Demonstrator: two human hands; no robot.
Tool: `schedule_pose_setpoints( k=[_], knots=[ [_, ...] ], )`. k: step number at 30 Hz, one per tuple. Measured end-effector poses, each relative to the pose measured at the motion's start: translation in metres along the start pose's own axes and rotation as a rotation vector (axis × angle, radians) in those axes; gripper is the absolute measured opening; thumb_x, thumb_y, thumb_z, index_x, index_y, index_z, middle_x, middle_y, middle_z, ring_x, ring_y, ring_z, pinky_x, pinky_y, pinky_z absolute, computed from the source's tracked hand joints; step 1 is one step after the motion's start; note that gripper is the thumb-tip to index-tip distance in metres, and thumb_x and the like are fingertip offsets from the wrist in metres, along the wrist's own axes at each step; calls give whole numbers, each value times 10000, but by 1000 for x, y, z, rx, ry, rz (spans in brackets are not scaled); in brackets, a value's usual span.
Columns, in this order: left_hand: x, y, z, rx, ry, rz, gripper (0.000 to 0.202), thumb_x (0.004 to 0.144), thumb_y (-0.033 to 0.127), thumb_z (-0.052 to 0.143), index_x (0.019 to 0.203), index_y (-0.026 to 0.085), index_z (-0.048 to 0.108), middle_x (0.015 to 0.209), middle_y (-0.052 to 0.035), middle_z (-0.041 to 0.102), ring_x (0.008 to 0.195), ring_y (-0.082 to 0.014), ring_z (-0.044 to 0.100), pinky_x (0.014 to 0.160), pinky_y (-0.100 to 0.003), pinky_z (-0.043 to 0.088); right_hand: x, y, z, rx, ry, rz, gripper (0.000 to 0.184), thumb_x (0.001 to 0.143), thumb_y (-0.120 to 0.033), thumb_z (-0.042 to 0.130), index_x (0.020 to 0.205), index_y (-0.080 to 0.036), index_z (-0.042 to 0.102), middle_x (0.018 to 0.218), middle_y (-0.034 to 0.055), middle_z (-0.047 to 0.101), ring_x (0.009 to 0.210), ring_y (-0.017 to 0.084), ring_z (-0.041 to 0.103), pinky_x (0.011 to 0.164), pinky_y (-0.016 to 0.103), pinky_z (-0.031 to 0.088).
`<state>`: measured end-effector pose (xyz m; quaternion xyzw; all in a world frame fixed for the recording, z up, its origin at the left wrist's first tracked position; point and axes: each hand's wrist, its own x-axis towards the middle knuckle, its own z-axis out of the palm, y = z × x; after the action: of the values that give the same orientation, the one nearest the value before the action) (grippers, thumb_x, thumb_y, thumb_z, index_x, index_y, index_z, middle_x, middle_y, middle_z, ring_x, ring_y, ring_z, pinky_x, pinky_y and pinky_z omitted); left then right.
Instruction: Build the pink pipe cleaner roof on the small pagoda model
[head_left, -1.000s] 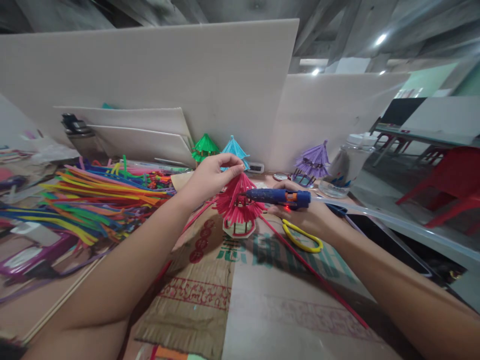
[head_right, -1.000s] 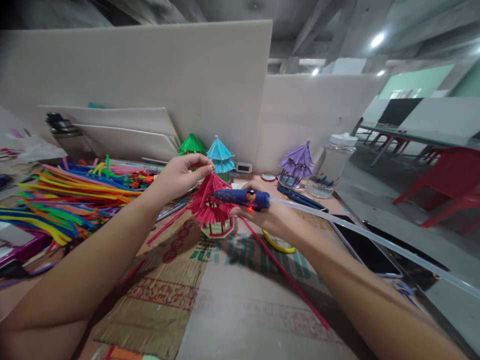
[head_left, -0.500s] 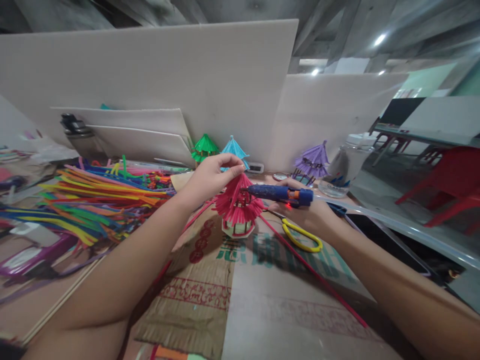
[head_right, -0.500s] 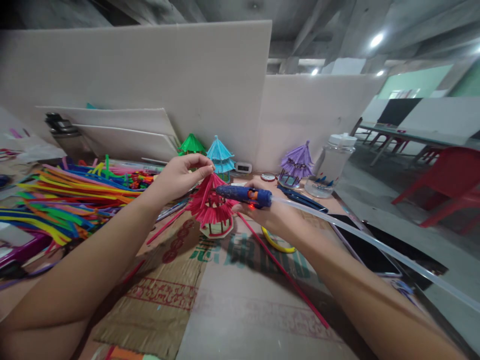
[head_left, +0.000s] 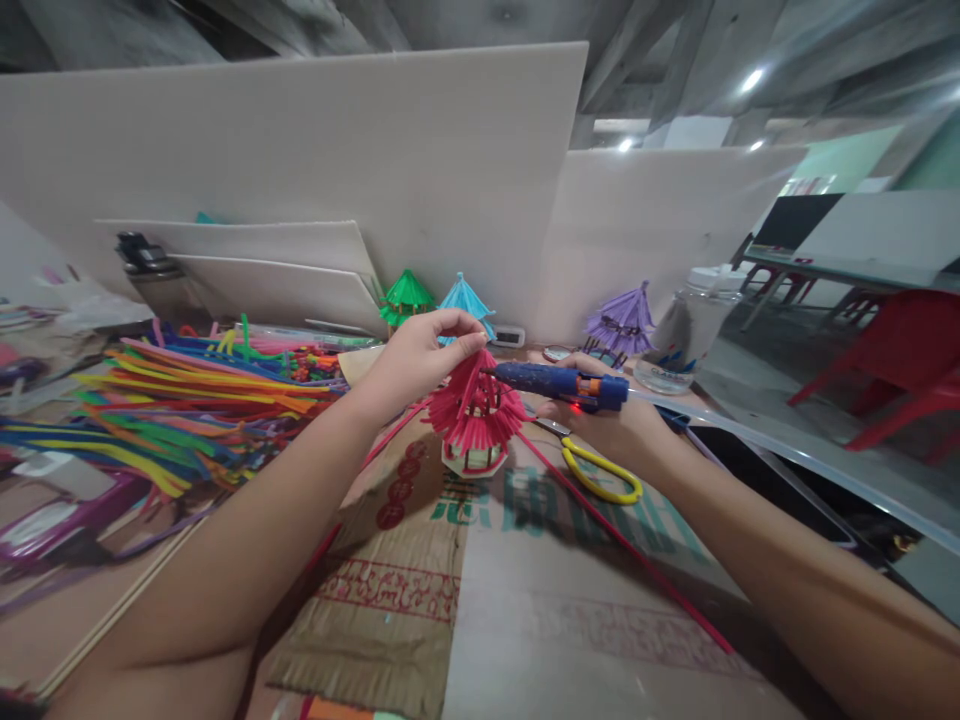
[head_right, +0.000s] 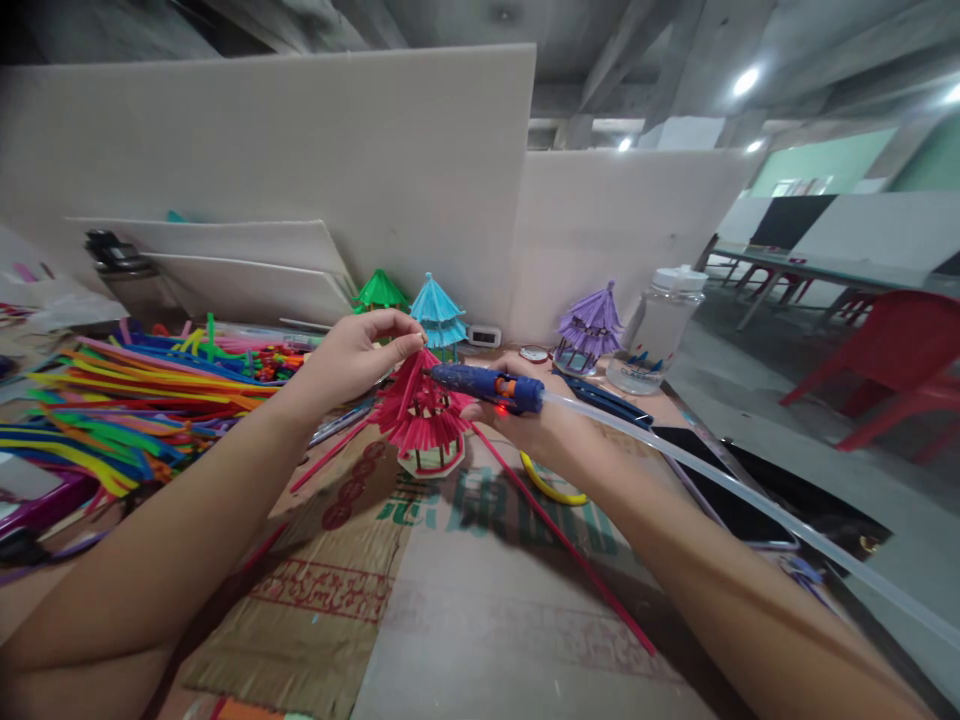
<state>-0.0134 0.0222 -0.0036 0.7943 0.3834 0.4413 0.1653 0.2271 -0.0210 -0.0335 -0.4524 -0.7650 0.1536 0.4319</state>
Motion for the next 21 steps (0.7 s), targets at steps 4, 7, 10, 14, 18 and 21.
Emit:
schedule_pose_setpoints(
  k=[4, 7, 10, 14, 18, 21],
  knots=[
    [0, 1, 0, 7, -5, -9, 302, 900, 447, 586, 903, 169, 704, 860, -41, 730, 735, -163, 609, 639, -251, 443, -1, -1, 0, 42, 5, 39, 413, 688, -545, 777, 867, -219, 597, 716, -10, 603, 650, 161, 510, 604, 275, 385],
    [-1, 2, 0, 1, -8, 3, 295, 904, 440, 586, 896, 168, 700, 852, -41, 732, 715, -154, 600, 623, -245, 436, -2, -2, 0, 47, 24, 32, 381, 693, -515, 778, 856, -220, 600, 708, -14, 611, 656, 164, 529, 613, 278, 389],
    [-1, 1, 0, 3, -3, -2, 297, 900, 445, 591, 895, 167, 696, 845, -40, 728, 691, -148, 586, 609, -242, 429, -3, -2, 1, 30, 33, 6, 368, 705, -507, 774, 856, -219, 602, 703, -15, 612, 647, 164, 536, 609, 280, 387],
    [0, -2, 0, -5, 2, -19, 302, 894, 441, 590, 901, 157, 694, 851, -43, 718, 744, -165, 599, 634, -246, 442, -3, -2, 0, -1, 52, -11, 406, 711, -559, 760, 857, -219, 592, 648, -22, 587, 594, 154, 505, 565, 277, 371],
    [2, -7, 0, -22, 15, -31, 303, 883, 445, 606, 898, 156, 694, 863, -42, 701, 787, -172, 602, 670, -252, 460, -2, -5, -2, 26, 41, 2, 436, 734, -611, 728, 859, -216, 592, 646, 2, 609, 598, 175, 557, 555, 288, 404],
    [4, -9, 0, -25, 17, -34, 313, 876, 454, 612, 902, 153, 695, 863, -47, 699, 786, -175, 604, 674, -258, 466, -3, -6, -3, 32, 15, -32, 408, 756, -589, 727, 869, -223, 589, 703, 18, 651, 669, 196, 616, 617, 306, 458]
  ],
)
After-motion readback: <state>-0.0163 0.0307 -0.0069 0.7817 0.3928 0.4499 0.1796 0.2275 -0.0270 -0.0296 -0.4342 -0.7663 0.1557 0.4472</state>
